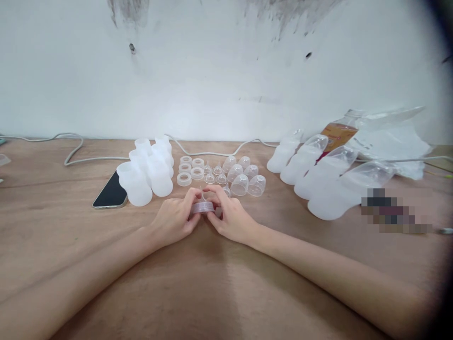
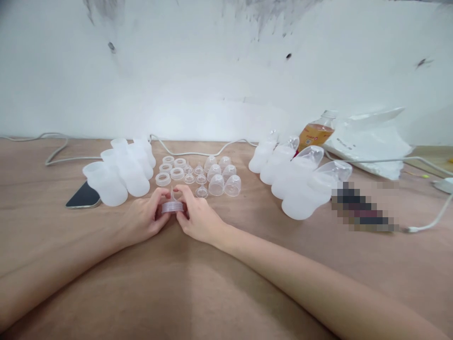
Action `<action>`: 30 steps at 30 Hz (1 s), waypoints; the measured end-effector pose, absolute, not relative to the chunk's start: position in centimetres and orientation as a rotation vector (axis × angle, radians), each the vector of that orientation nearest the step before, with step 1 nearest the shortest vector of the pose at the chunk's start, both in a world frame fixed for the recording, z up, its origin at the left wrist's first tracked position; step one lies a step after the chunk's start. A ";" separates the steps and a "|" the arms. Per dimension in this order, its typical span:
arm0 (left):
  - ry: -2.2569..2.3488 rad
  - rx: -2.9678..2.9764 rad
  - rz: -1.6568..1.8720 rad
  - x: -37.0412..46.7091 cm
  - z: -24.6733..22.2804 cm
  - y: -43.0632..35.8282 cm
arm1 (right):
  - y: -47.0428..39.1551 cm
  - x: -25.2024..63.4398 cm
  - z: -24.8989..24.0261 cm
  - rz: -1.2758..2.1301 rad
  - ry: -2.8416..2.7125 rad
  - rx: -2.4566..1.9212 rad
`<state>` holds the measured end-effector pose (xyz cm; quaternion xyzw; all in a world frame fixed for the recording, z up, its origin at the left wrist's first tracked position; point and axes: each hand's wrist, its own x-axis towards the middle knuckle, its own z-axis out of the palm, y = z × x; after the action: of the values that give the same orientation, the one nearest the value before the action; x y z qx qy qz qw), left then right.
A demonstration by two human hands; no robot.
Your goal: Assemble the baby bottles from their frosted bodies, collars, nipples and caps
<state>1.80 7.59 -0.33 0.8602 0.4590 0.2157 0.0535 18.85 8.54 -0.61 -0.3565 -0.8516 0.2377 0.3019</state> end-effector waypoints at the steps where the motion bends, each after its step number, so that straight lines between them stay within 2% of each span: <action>1: 1.398 2.616 0.647 1.9 -0.3 7.6 | 8.5 18.8 -0.7 0.616 -2.253 -0.961; 8: 1.421 2.490 0.683 2.4 -0.3 7.8 | 8.6 18.6 -0.9 0.606 -2.158 -0.993; 15: 1.384 2.212 0.974 2.2 -0.4 8.1 | 9.3 18.5 -0.3 1.132 -1.904 -0.938; 21: 1.336 2.243 0.985 2.1 -0.3 8.2 | 8.9 18.2 -0.4 0.797 -2.032 -0.927; 30: 1.370 2.346 1.002 2.1 -0.4 8.0 | 8.4 18.2 -0.1 0.844 -1.997 -0.934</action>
<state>2.09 8.00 -0.41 0.8042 0.4695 0.3433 0.1227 18.19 8.38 -0.07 -0.3657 -0.7823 0.3306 0.3807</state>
